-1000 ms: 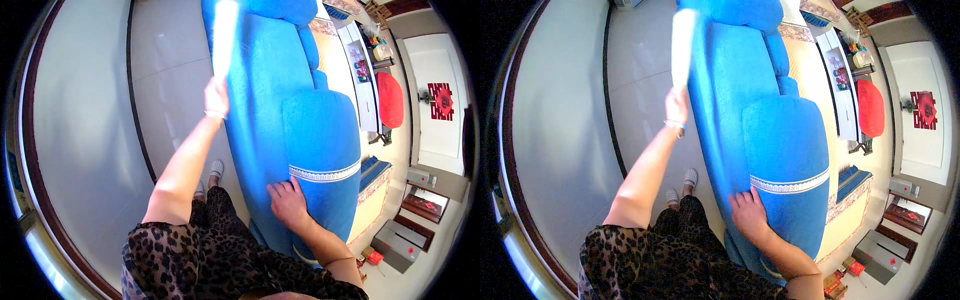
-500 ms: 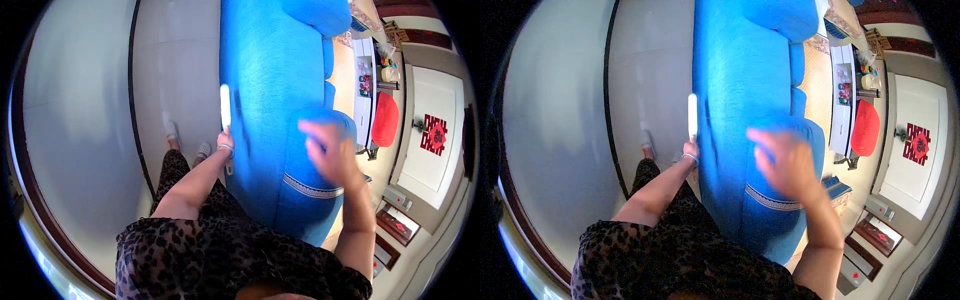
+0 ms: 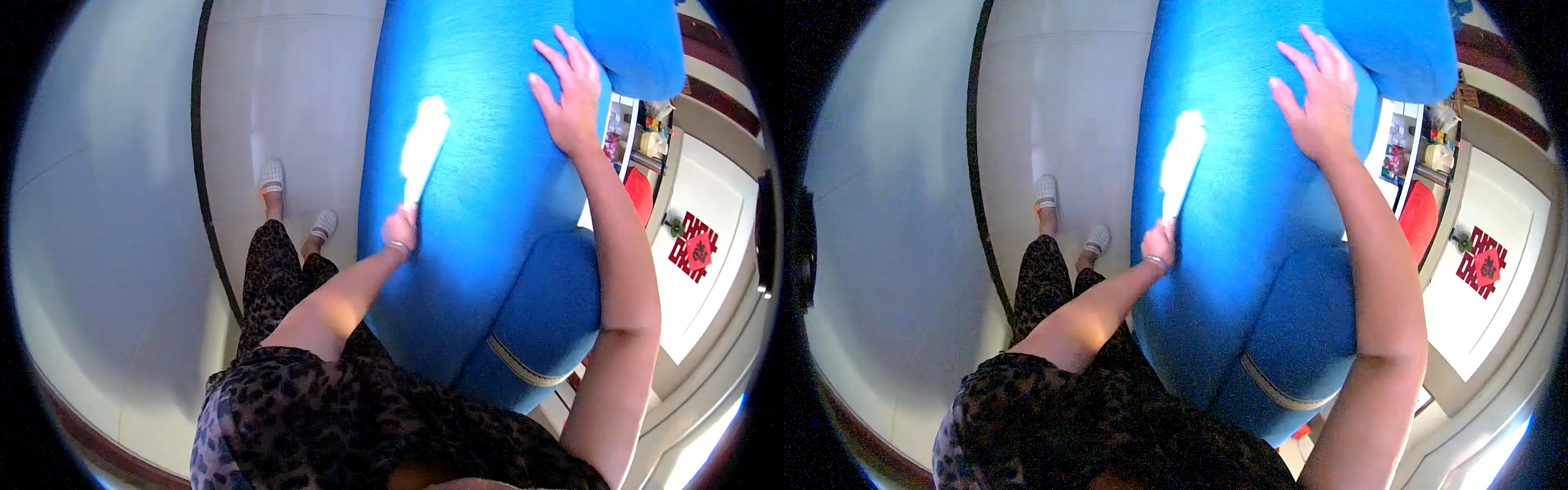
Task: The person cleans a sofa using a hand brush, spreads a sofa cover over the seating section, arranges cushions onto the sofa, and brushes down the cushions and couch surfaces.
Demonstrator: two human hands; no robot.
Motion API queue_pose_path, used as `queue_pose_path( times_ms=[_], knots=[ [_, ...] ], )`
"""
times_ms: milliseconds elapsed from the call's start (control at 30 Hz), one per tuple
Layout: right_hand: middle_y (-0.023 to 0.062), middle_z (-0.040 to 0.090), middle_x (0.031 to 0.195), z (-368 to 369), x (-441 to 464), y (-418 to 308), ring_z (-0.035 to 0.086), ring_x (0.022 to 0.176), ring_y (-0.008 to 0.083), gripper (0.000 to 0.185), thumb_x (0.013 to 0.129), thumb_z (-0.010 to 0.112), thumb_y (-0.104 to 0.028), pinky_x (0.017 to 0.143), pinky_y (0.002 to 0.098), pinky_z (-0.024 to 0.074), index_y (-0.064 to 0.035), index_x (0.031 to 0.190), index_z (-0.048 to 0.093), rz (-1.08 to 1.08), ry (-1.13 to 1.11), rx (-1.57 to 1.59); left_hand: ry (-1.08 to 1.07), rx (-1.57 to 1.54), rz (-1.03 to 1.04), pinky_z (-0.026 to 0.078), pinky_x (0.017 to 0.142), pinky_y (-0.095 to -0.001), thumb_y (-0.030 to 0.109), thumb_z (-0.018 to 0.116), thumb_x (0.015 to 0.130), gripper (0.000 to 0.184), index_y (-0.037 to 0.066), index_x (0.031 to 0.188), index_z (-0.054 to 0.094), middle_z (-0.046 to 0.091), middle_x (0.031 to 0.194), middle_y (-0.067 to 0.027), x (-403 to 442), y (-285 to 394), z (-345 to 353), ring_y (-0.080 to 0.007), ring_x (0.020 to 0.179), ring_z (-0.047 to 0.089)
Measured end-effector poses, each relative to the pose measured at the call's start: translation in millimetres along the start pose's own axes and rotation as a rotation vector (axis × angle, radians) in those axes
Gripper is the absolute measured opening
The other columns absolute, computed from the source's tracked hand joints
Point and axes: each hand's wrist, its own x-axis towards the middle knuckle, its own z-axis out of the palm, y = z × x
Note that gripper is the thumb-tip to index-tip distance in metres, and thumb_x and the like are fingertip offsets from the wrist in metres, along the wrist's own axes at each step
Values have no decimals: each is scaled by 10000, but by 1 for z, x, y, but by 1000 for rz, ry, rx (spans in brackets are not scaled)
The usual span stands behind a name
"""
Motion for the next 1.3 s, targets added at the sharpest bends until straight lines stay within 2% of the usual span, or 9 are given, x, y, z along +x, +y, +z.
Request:
queue_pose_path(
  times_ms=[100,167,333,433,833,1033,1167,1233,1300],
  knots=[
    [74,418,1356,2,4,-3,357,1239,327,396,768,634,-258,1037,444,254,-184,1155,588,-22,-25,-31,-154,29,-295,470,806,-492,503,311,927,579,14,1078,581,621,996,-233,69,-67,17,-404,950,588],
    [73,426,1350,-1,6,-8,363,1235,327,356,761,625,-218,1037,435,251,-182,1115,613,-20,-45,-22,-103,-74,-741,454,872,-463,492,300,934,587,4,1076,592,592,1083,-234,94,-102,44,-381,1036,563],
    [81,426,1352,-3,8,-13,351,1248,321,327,766,601,-188,1046,428,231,-162,1090,629,8,-78,-31,98,-526,-47,395,577,-462,388,370,942,487,-18,756,564,578,661,-198,55,-51,20,-354,605,524],
    [92,421,1358,-2,11,-14,342,1259,321,329,767,592,-179,1055,425,217,-153,1092,630,15,-106,-30,-14,-541,355,404,562,-462,300,393,943,354,-8,910,565,561,712,-253,34,14,-7,-424,639,543],
    [170,421,1357,9,11,-19,313,1295,321,337,833,517,-280,1077,435,170,-75,1071,638,46,-155,4,-118,-376,447,450,673,-507,311,443,905,370,13,1103,537,600,841,-269,138,-76,35,-462,783,563],
    [189,387,1375,12,8,-14,302,1307,309,378,883,450,-320,1088,436,153,-52,1087,623,54,-188,-16,-168,-88,-383,448,809,-462,428,283,949,565,-25,974,620,613,940,-264,227,-156,47,-400,929,584],
    [200,377,1379,12,9,-14,297,1309,311,400,888,444,-351,1091,444,137,-51,1082,623,75,-180,8,76,-510,-41,451,646,-425,365,321,960,491,-23,870,607,625,747,-186,234,-90,16,-332,688,595],
    [208,395,1365,13,9,-15,300,1305,322,392,880,455,-358,1089,451,143,-53,1047,636,95,-163,16,16,-862,146,357,480,-322,392,331,963,479,41,658,445,431,571,-22,201,-4,-24,-135,520,418],
    [214,402,1358,14,11,-17,300,1304,330,389,876,460,-362,1088,459,145,-54,1029,642,107,-155,16,-43,-925,439,357,473,-312,288,381,955,366,40,702,473,462,573,-19,183,45,-38,-125,517,433]
  ],
)
